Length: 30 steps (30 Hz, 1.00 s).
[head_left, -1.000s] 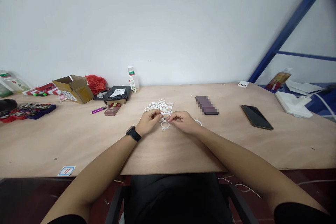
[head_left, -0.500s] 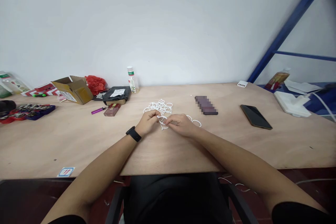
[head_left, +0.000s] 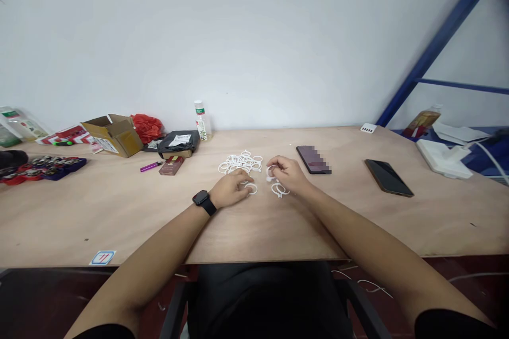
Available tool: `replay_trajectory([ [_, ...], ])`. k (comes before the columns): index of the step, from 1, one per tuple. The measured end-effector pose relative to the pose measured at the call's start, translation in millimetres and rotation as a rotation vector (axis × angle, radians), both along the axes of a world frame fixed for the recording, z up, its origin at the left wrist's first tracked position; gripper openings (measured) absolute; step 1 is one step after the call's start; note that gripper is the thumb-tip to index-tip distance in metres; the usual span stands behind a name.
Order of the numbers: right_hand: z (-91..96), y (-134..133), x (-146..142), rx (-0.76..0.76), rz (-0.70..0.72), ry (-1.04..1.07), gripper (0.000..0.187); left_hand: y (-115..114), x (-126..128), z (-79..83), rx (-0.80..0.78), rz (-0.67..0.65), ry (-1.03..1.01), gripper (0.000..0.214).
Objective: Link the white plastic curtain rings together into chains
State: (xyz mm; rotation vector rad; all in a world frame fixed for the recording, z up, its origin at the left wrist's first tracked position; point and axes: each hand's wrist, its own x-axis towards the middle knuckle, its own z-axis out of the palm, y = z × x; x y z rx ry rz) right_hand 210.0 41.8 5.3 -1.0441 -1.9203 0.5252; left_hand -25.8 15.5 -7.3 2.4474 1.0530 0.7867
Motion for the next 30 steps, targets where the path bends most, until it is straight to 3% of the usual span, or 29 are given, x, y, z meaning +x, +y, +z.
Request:
replay_trajectory([
  [3,-0.5,9.7,9.7,-0.046,-0.012,-0.082,0.025,-1.2,0.3,-1.9,-0.026,-0.065,0.09,0.026],
  [7,-3.8,18.2,15.4,-0.093,0.016,-0.273,0.027,-0.5,1.3,-4.3,-0.029,-0.047,0.136,0.011],
  [10,-6.2,20.6,13.8,-0.039,0.016,-0.384,0.025,-1.0,2.0,-2.1,0.0,-0.038,0.105,0.009],
  [14,-5.9,11.6,5.7,0.093,0.046,-0.261,0.027,-4.5,3.5,4.5,-0.002,0.029,0.018,0.011],
  [17,-3.3,-3.2,-4.0,0.178,0.186,-0.163,0.028,-7.7,5.2,8.6,-0.019,0.08,-0.048,0.015],
  [21,-2.3,-17.9,-16.1,0.211,0.319,-0.186,0.028,-8.4,7.9,6.8,-0.094,0.048,-0.204,0.02],
  [26,-5.1,-17.3,-17.9,0.155,0.267,-0.232,0.02,-4.7,10.1,-1.4,-0.262,0.042,-0.399,0.024],
  [30,-6.7,-12.9,-15.5,0.194,0.284,-0.21,0.017,-3.1,9.1,-1.7,-0.271,0.013,-0.432,0.017],
])
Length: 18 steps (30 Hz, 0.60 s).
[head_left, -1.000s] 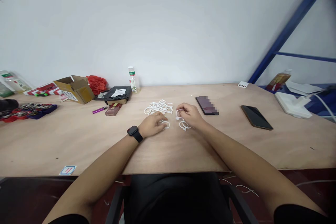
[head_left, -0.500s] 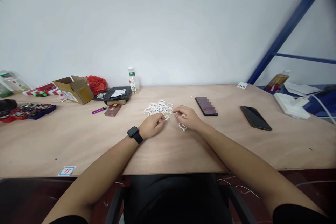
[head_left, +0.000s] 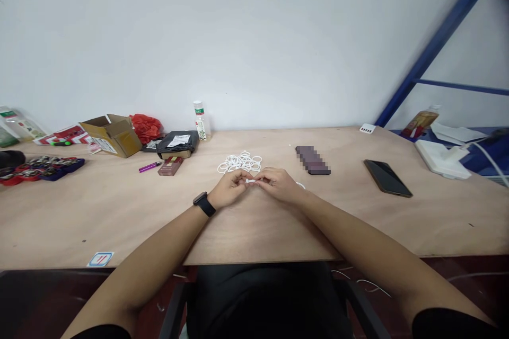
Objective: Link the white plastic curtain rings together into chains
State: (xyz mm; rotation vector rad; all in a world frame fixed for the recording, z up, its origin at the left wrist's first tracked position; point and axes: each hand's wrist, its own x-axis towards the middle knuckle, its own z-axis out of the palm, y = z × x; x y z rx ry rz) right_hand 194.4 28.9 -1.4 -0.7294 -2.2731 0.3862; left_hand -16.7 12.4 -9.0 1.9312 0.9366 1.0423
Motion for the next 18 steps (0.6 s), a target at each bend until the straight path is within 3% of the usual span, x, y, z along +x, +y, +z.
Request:
replay_trajectory([
  [6,-4.6,1.9,-1.9,0.011,0.023,-0.007,0.016,-0.7,-2.3,1.9,0.092,0.016,0.097,0.029],
  [18,-0.2,-8.0,-9.9,-0.043,0.043,-0.192,0.012,-1.9,-2.0,1.4,0.165,0.059,0.181,0.016],
])
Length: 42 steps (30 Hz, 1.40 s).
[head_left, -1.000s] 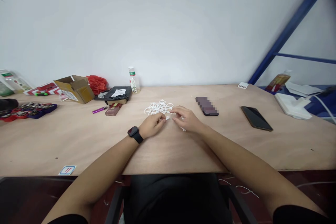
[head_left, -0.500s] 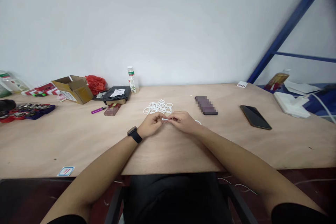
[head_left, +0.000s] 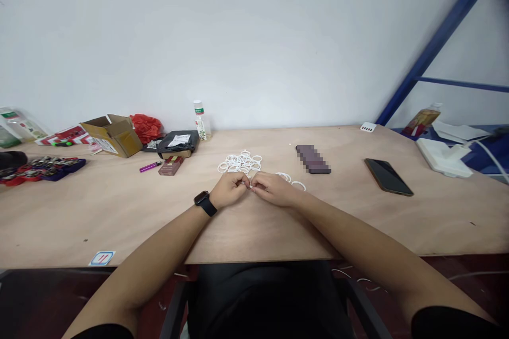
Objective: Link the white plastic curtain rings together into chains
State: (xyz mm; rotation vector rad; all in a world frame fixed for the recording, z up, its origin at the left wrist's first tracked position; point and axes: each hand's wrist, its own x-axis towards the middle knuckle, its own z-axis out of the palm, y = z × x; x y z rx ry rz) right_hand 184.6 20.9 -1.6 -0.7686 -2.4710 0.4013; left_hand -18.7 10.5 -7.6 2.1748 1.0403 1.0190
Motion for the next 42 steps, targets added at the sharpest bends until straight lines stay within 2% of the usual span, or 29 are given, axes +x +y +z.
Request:
replay_trajectory([
  [4,2.5,0.4,2.5,0.014,-0.013,-0.048,0.007,5.5,-3.3,-3.1,0.042,-0.011,0.003,0.032],
  [7,3.3,4.5,9.2,0.063,0.02,-0.11,0.007,13.0,-8.4,-7.4,0.104,0.044,0.049,0.041],
  [12,1.5,11.0,16.1,0.111,0.008,-0.213,0.025,21.6,-17.7,-14.0,0.143,0.157,0.303,0.025],
  [17,-1.2,11.7,13.7,0.058,-0.047,-0.167,0.014,20.9,-18.7,-15.0,0.148,0.15,0.474,0.015],
  [19,-2.0,11.8,12.9,0.04,-0.102,-0.129,0.014,19.3,-16.7,-13.1,0.167,0.12,0.452,0.016],
  [23,-3.0,14.1,13.9,0.043,-0.2,-0.014,0.036,13.7,-10.4,-6.0,0.189,0.031,0.223,0.015],
  [25,-3.3,15.6,14.7,0.041,-0.183,0.038,0.039,10.8,-7.3,-3.2,0.131,-0.025,0.106,0.016],
  [27,-3.2,16.3,15.2,0.035,-0.127,0.07,0.034,8.9,-5.1,-2.7,0.04,-0.062,0.027,0.019],
  [32,-1.0,13.8,15.2,-0.013,-0.063,0.083,0.026,10.1,-3.3,-6.8,-0.09,-0.089,-0.124,0.025],
  [38,-0.1,11.6,14.3,-0.071,-0.074,0.088,0.025,7.4,-1.3,-2.3,-0.076,-0.069,-0.078,0.031],
  [42,-0.8,12.5,13.9,-0.066,-0.089,0.096,0.022,5.3,-0.6,0.6,0.009,-0.058,0.002,0.028],
])
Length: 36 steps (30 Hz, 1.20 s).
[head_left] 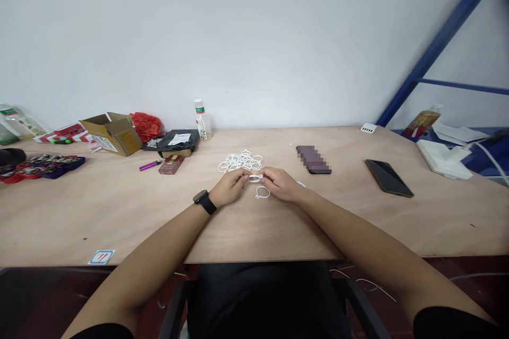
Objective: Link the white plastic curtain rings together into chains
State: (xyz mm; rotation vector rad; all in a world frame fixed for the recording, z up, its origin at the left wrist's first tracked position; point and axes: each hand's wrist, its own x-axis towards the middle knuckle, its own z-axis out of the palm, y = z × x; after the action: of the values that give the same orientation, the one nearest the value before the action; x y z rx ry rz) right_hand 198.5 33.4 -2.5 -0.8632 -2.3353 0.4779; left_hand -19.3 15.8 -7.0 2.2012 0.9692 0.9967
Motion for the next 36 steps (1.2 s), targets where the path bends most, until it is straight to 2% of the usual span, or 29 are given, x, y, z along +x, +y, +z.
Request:
replay_trajectory([
  [4,-0.2,1.5,0.5,0.003,-0.045,0.001,0.02,2.7,-2.1,-2.7,0.128,-0.007,0.115,0.021],
  [9,-1.0,3.8,2.8,0.025,-0.024,0.014,0.021,10.3,-8.5,-14.5,0.157,0.198,0.305,0.026],
  [13,0.1,3.6,3.2,0.039,-0.019,-0.01,0.024,14.3,-11.2,-19.8,0.17,0.222,0.424,0.032],
  [18,3.3,0.4,1.3,0.016,-0.012,-0.13,0.028,15.7,-10.7,-18.1,0.182,0.25,0.485,0.03],
  [21,4.8,-2.8,-0.5,0.007,-0.059,-0.263,0.033,16.4,-11.1,-18.0,0.192,0.248,0.522,0.024],
  [24,5.6,-5.6,-2.0,0.018,-0.09,-0.348,0.036,17.1,-11.9,-19.0,0.186,0.263,0.516,0.016],
  [27,4.4,-5.8,-2.5,0.015,-0.113,-0.331,0.034,17.0,-11.9,-18.2,0.178,0.265,0.492,0.014],
  [31,-0.3,-1.9,-1.6,0.009,-0.162,-0.192,0.034,14.4,-9.7,-11.9,0.223,0.197,0.378,0.015],
  [36,-3.9,3.7,-0.5,-0.056,-0.177,0.064,0.037,7.7,-4.8,-2.3,0.352,0.075,0.196,0.015],
])
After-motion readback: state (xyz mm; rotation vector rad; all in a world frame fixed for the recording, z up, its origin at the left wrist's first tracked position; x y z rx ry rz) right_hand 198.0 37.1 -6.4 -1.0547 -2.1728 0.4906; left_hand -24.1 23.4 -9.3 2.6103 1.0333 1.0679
